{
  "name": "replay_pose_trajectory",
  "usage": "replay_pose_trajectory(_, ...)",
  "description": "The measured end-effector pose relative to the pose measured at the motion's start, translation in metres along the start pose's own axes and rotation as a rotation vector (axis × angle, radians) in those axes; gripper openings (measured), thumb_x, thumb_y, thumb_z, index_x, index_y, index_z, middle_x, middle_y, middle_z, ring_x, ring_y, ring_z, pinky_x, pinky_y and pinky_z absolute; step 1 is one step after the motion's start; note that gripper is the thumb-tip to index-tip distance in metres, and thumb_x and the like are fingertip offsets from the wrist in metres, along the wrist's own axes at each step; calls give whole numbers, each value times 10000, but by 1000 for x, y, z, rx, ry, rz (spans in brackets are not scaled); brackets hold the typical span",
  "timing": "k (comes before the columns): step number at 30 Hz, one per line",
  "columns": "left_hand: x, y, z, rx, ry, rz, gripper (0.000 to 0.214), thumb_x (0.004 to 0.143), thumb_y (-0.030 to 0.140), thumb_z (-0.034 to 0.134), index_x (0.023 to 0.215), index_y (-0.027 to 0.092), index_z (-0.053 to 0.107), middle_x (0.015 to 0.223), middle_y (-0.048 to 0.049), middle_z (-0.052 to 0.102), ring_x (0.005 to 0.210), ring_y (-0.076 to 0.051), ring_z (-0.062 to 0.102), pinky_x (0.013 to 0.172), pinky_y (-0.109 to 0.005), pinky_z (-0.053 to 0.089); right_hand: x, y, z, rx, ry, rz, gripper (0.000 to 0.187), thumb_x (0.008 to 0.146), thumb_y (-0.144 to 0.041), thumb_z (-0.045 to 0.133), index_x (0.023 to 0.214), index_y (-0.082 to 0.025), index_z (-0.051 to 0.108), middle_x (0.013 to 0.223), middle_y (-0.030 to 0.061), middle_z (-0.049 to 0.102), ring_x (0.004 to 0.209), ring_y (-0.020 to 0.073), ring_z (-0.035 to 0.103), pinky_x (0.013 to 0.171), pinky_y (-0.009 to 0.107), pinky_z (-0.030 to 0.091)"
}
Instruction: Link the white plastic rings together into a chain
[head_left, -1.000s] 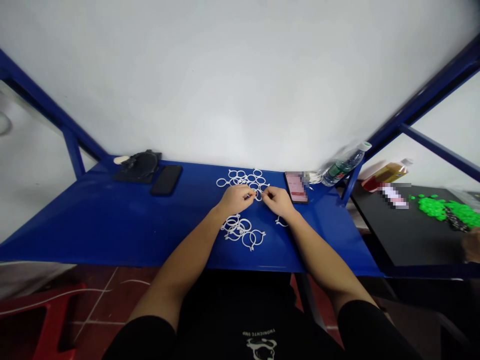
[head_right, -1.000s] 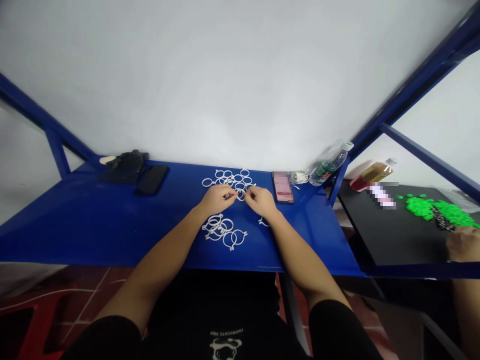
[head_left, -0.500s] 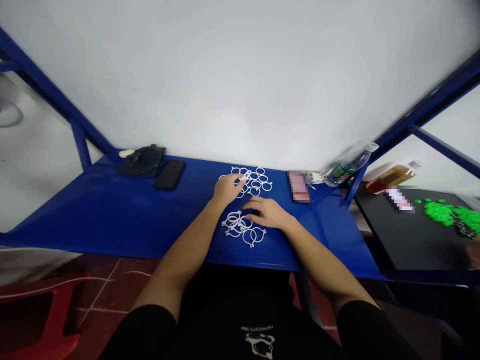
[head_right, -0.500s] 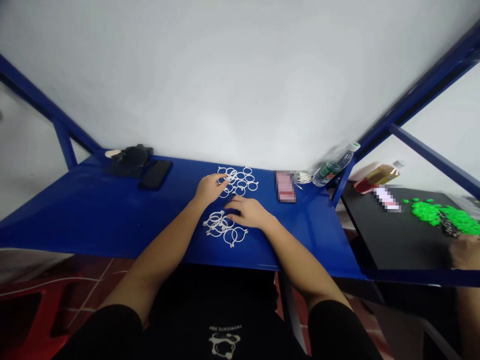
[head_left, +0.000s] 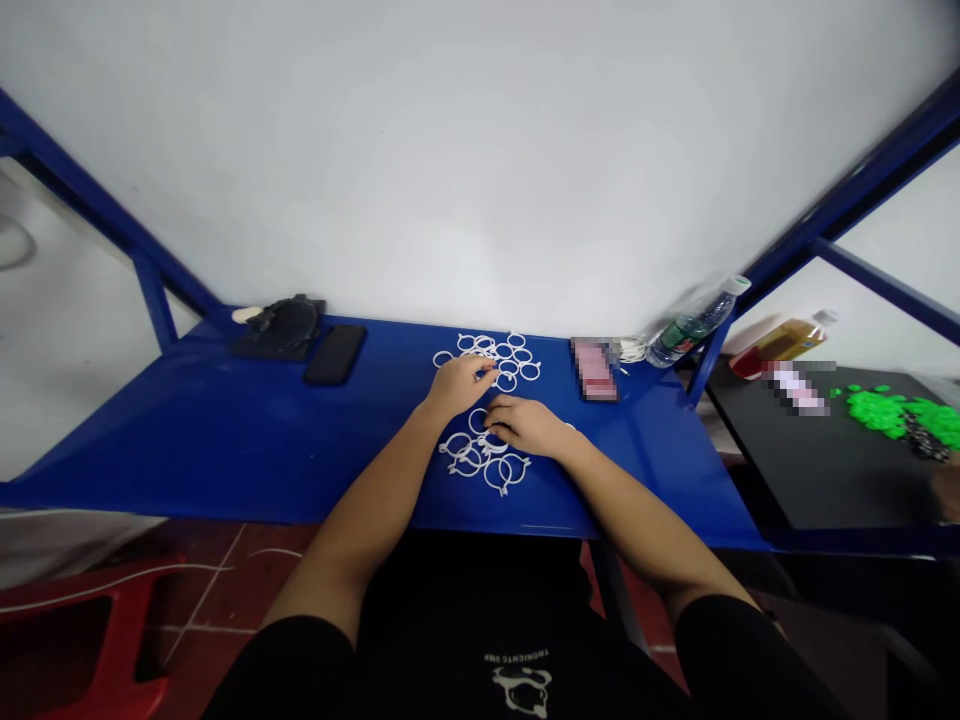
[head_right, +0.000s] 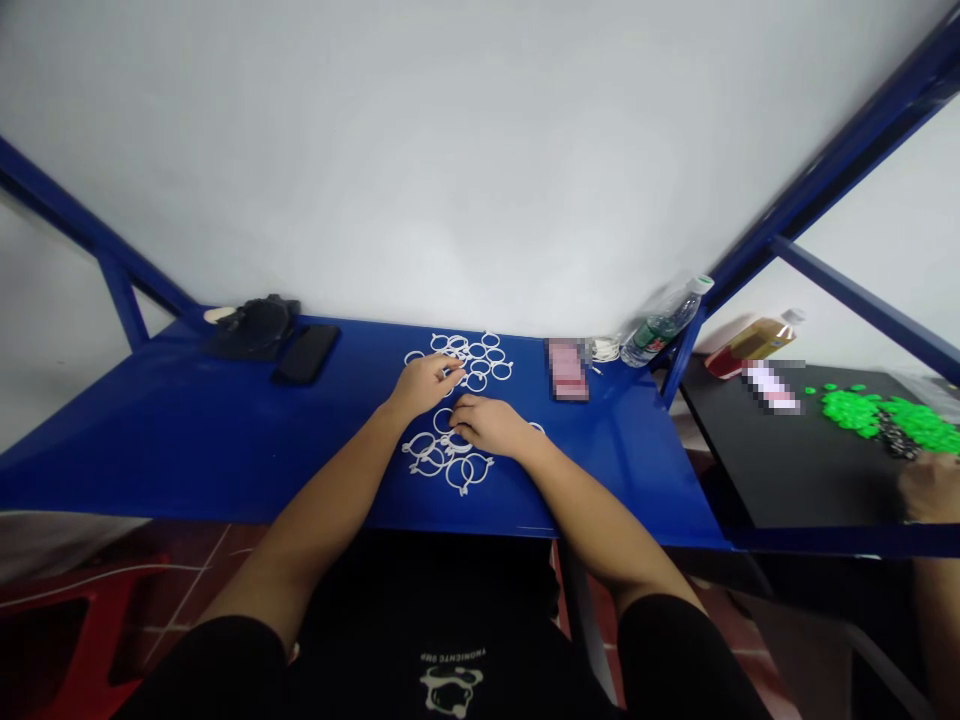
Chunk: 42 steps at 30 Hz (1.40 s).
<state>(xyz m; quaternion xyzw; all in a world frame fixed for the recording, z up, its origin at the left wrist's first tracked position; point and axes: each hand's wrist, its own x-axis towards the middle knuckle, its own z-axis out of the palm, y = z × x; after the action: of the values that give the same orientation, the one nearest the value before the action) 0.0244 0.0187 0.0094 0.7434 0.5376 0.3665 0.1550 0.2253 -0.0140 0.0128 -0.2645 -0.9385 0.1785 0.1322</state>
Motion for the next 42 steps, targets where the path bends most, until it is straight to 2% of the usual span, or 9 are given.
replay_pose_trajectory(3, -1, 2, -2, -13, -9, 23, 189, 965, 326, 669, 1074, 230, 791, 1071, -39, 799, 807, -171, 714, 823, -309, 553, 0, 3, -5, 8, 82, 44, 160, 1014, -203, 587, 1091, -236, 724, 1127, 70, 703, 1052, 202, 680, 896, 315, 551)
replay_pose_trajectory(9, -3, 2, -3, -71, 18, 144, 281, 1046, 360, 544, 1161, 217, 757, 1155, -57, 776, 1092, -201, 715, 983, -335, 549, -4, 13, -15, -5, 301, 210, 188, 1053, -280, 542, 1145, -234, 699, 1106, 84, 732, 1015, 210, 683, 904, 324, 539)
replay_pose_trajectory(14, -7, 2, 1, -88, 68, 209, 390, 986, 444, 658, 1312, 232, 685, 1296, -81, 701, 787, -128, 687, 827, -318, 598, -5, 23, -12, -34, 496, 286, 259, 1044, -289, 519, 1235, -229, 684, 1099, 89, 755, 1009, 231, 698, 888, 345, 547)
replay_pose_trajectory(17, -9, 5, 5, -69, 36, 262, 424, 927, 419, 746, 1313, 253, 691, 1364, -77, 664, 723, -100, 652, 780, -309, 609, -5, 25, -10, -32, 512, 306, 274, 995, -250, 558, 1243, -220, 673, 1086, 82, 754, 904, 220, 704, 811, 335, 552)
replay_pose_trajectory(22, -11, 11, 8, -55, 10, 299, 238, 969, 305, 700, 1196, 259, 755, 1344, -59, 687, 892, -137, 707, 820, -301, 611, -5, 26, -7, 10, 559, 331, 198, 947, -258, 613, 1127, -223, 687, 960, 52, 744, 728, 189, 664, 685, 308, 521)
replay_pose_trajectory(28, -9, 10, 7, -82, 0, 274, 193, 973, 329, 689, 1108, 221, 774, 1295, -71, 731, 883, -143, 717, 799, -296, 591, -5, 26, -8, -2, 613, 241, 211, 1007, -311, 568, 1135, -232, 716, 1000, 77, 763, 836, 213, 700, 772, 336, 565)
replay_pose_trajectory(33, -9, 12, 5, -59, -60, 193, 195, 985, 362, 661, 1074, 220, 760, 943, -18, 801, 724, -135, 701, 741, -273, 540, -5, 24, -10, 3, 611, 137, 281, 1064, -305, 495, 1223, -264, 723, 1080, 83, 767, 1000, 230, 711, 909, 381, 570)
replay_pose_trajectory(35, -10, 12, 5, -76, -55, 178, 198, 992, 365, 645, 1087, 222, 743, 907, -11, 802, 741, -142, 718, 725, -262, 528, -5, 23, -11, 21, 609, 110, 289, 1069, -298, 487, 1232, -267, 724, 1066, 83, 767, 991, 229, 710, 899, 384, 571)
replay_pose_trajectory(42, -11, 14, 4, -26, -44, 243, 234, 1043, 350, 553, 1095, 239, 752, 913, -19, 799, 767, -151, 725, 719, -261, 504, -4, 21, -10, 242, 667, 215, 237, 1029, -398, 585, 1126, -238, 731, 1020, 74, 780, 862, 207, 719, 805, 349, 576)
